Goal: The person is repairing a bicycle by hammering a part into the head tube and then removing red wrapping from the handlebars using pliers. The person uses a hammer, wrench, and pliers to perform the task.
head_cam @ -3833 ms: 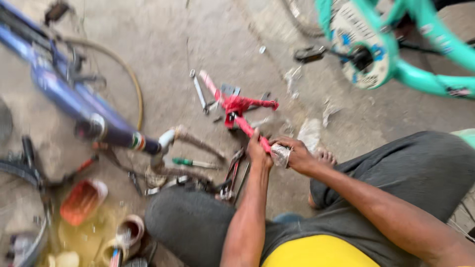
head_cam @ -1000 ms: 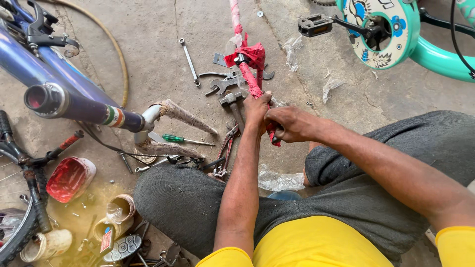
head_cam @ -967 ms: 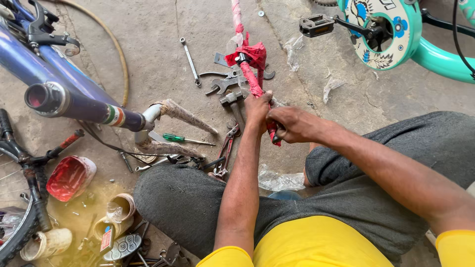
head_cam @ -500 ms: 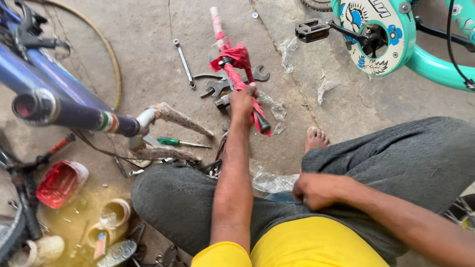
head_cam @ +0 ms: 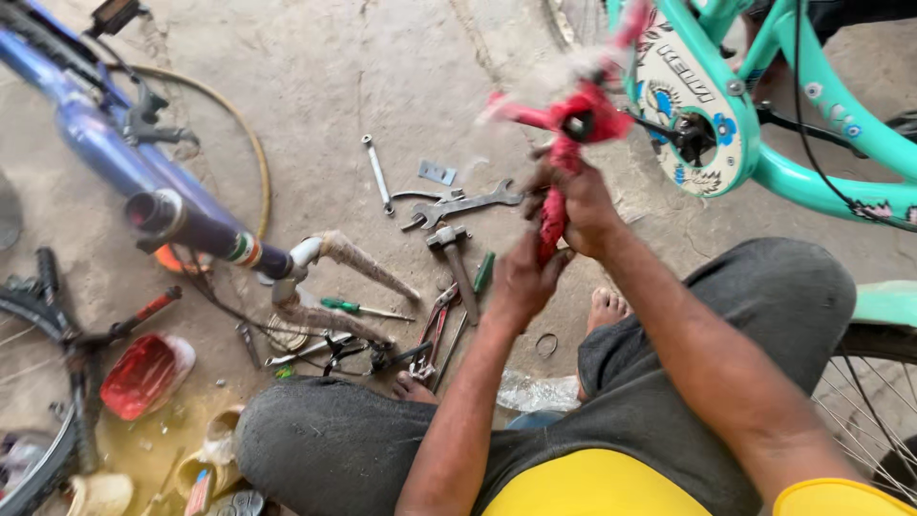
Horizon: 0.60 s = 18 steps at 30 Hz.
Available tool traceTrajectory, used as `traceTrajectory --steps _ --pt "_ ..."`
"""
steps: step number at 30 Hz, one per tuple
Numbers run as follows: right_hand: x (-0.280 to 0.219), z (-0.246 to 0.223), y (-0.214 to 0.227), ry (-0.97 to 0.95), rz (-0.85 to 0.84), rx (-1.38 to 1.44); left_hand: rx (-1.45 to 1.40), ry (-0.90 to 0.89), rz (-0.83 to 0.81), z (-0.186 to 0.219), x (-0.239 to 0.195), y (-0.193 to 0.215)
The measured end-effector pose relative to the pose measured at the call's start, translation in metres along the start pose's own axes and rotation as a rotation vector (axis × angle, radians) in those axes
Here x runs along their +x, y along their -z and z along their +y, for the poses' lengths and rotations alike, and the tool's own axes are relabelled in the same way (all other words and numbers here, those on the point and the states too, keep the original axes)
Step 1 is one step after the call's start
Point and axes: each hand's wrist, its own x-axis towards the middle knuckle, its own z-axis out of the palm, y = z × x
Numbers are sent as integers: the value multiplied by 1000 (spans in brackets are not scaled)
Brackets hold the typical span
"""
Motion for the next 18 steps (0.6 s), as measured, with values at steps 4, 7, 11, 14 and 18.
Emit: traceTrajectory --steps 4,7,11,14,18 --pt "1 17 -3 96 5 164 -249 342 -80 -26 -38 -3" --pt "-1 8 -1 55 14 201 -625 498 -197 -59 -48 1" --pt "-18 -3 -11 143 -33 195 -844 617 -261 -67 -62 16" --pt "-19 -5 -24 216 48 146 -717 701 -172 -39 -58 49" --pt "-19 3 -35 243 220 -22 188 196 -180 23 -60 56"
